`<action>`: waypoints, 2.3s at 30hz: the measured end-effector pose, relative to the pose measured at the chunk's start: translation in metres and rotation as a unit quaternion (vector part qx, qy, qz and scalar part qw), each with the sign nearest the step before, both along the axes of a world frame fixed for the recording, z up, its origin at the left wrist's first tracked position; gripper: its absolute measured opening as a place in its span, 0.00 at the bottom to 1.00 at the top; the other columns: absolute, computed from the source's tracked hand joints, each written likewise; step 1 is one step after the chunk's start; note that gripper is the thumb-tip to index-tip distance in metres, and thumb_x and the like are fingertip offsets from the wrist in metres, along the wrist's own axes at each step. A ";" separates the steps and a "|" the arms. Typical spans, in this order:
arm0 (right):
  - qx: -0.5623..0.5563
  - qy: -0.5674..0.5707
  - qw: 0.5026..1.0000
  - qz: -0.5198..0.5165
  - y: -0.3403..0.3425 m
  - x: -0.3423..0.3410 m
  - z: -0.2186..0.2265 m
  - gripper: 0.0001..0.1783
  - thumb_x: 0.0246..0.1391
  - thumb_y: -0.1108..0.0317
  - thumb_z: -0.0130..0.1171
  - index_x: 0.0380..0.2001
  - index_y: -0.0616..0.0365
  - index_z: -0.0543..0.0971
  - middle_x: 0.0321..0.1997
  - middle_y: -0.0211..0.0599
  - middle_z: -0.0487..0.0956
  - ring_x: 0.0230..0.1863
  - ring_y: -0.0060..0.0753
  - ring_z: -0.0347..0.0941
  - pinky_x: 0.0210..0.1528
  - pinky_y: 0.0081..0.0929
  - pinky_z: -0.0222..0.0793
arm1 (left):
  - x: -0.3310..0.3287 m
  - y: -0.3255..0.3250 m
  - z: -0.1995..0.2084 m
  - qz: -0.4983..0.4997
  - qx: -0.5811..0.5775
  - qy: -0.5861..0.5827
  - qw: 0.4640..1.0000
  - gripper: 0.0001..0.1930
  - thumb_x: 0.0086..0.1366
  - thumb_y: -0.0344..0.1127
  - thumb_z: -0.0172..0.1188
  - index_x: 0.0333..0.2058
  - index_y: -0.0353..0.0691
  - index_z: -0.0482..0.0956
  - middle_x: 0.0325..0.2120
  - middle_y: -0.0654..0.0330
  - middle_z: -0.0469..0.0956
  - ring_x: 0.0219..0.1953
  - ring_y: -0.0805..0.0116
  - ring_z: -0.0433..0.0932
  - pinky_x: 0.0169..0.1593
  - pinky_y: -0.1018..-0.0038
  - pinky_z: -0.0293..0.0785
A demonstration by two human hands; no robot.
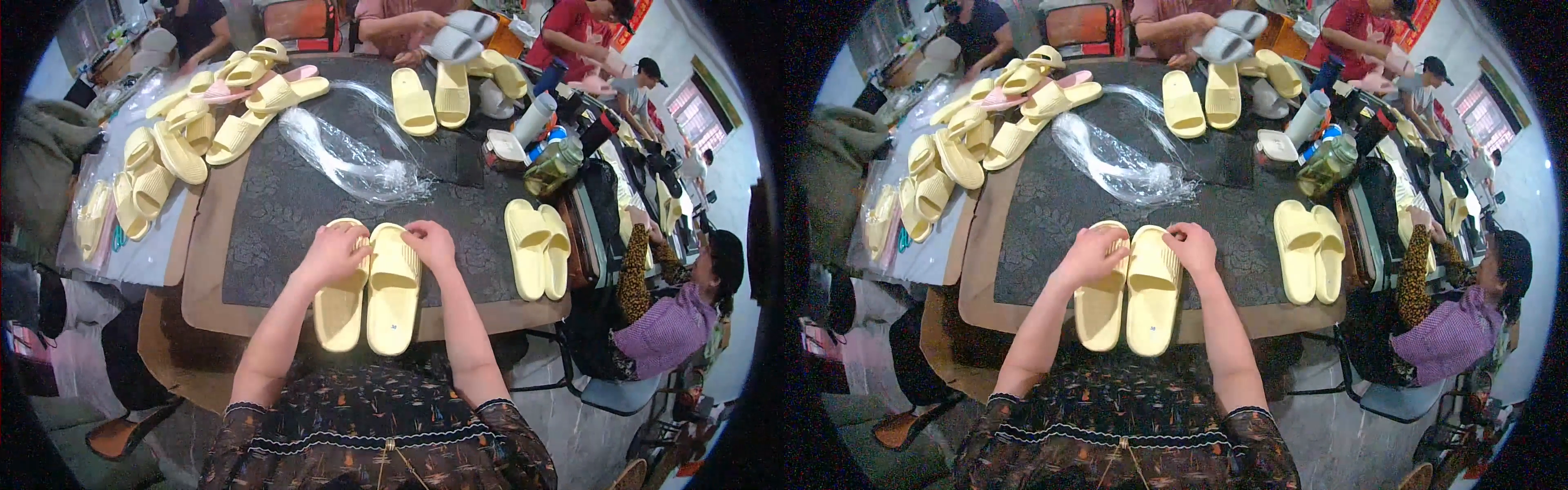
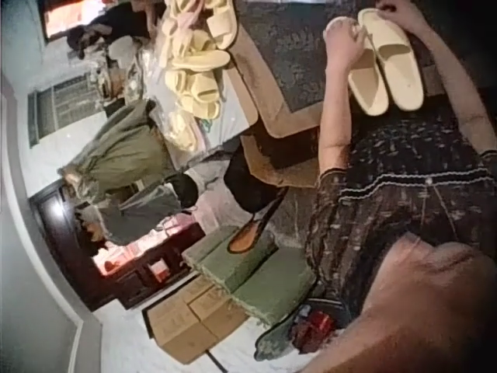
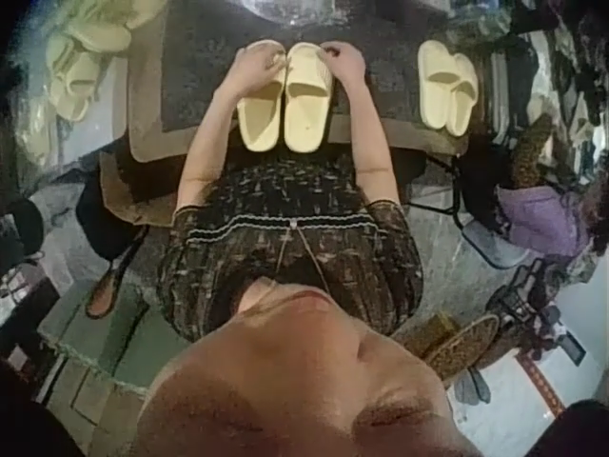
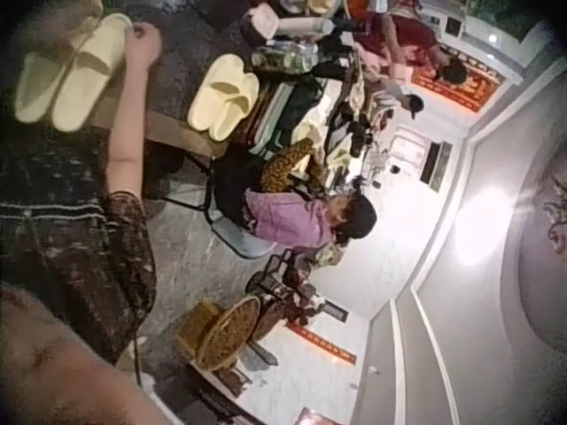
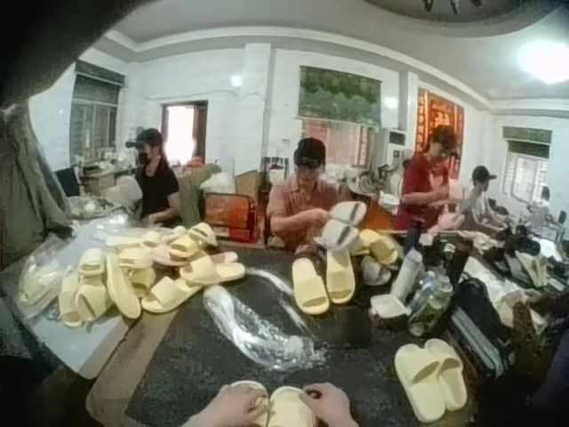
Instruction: Inspecting, trimming, and pairing foam slippers at a communal workbench.
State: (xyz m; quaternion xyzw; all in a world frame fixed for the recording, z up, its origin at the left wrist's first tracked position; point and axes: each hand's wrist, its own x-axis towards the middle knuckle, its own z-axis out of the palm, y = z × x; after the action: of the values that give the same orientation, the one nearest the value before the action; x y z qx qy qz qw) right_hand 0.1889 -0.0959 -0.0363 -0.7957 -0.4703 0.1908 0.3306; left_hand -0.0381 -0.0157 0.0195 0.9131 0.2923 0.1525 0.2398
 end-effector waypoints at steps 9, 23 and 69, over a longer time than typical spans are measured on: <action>0.223 0.051 0.973 0.037 0.021 -0.034 0.035 0.07 0.52 0.67 0.63 0.33 0.57 0.82 0.32 0.39 0.81 0.30 0.31 0.76 0.34 0.25 0.70 | 0.016 0.017 -0.007 0.002 0.054 -0.175 0.983 0.26 0.59 0.35 0.58 0.57 0.41 0.66 0.45 0.48 0.76 0.47 0.48 0.74 0.54 0.58 0.67; 0.179 0.286 0.938 0.078 0.026 -0.046 0.001 0.07 0.52 0.72 0.60 0.34 0.60 0.76 0.30 0.24 0.76 0.30 0.13 0.68 0.35 0.14 0.65 | 0.046 0.024 -0.054 0.160 -0.285 -0.319 0.889 0.10 0.60 0.35 0.60 0.35 0.33 0.80 0.30 0.59 0.79 0.31 0.73 0.76 0.37 0.75 0.72; 0.241 0.297 0.924 0.011 0.021 -0.044 -0.004 0.05 0.54 0.70 0.63 0.32 0.61 0.81 0.26 0.17 0.74 0.27 0.09 0.62 0.29 0.12 0.59 | 0.042 0.017 -0.038 0.091 -0.391 -0.375 0.836 0.06 0.61 0.32 0.60 0.33 0.37 0.78 0.26 0.70 0.75 0.30 0.83 0.71 0.36 0.82 0.69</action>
State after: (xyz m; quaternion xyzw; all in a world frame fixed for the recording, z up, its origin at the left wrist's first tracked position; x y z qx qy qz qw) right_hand 0.1445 -0.0749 -0.0406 -0.5934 -0.3915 0.3030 0.6347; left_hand 0.0039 0.0010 -0.0181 0.5860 0.2968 0.3773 0.6528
